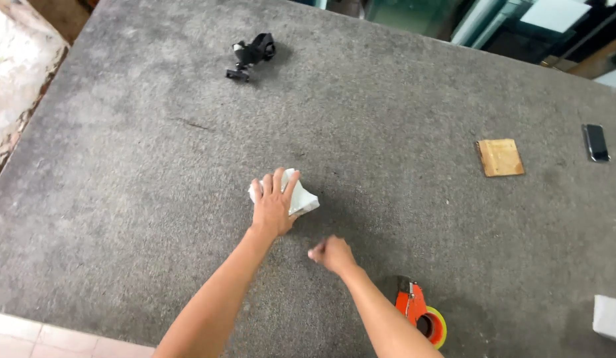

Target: Wrapping small glass pieces in protective paper and securing the package with tape.

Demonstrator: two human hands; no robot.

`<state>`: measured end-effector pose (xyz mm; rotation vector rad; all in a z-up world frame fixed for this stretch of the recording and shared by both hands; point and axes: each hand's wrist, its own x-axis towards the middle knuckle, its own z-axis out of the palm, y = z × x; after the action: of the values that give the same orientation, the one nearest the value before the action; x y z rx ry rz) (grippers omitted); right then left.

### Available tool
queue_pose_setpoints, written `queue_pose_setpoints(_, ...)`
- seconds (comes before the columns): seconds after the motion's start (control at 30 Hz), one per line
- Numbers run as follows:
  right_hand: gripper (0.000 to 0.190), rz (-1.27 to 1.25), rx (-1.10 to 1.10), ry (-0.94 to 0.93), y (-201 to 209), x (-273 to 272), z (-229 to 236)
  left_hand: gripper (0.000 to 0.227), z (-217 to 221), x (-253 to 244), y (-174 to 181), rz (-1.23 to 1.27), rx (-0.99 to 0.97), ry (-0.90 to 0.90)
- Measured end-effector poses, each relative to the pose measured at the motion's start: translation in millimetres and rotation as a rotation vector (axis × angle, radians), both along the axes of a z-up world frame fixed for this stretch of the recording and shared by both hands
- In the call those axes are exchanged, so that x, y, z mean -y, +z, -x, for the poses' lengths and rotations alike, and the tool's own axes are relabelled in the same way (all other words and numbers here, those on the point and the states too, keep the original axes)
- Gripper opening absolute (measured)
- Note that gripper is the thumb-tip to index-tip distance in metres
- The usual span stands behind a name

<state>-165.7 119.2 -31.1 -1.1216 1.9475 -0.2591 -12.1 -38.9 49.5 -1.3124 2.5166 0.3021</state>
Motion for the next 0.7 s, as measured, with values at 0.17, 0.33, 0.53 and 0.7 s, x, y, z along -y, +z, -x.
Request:
queue_pose_setpoints(0.17, 0.034, -0.09, 0.252, 0.014, 40.5, -97.4, 14.0, 0.151, 5.7, 7.2, -30.8, 0.2, 0.344, -0.106)
queue_pose_setpoints(0.33, 0.018, -0.232, 0.311, -0.2, 10.0, -216.2, 23.5, 0.146, 12.2, 32.2, 2.7, -0.052, 0.375, -0.127)
queue_pose_setpoints(0.53, 0.037, -0.506, 0.332, -0.433, 8.7, -287.2, 18.8, 0.125, 7.6, 36.8, -8.3, -0.023, 0.278, -0.135)
queue_pose_setpoints(0.7, 0.042, -0.47, 0.323, -0.556, -5.1, -317.4, 12.1, 0.121, -4.6, 5.6, -23.0, 0.041, 0.186, -0.156)
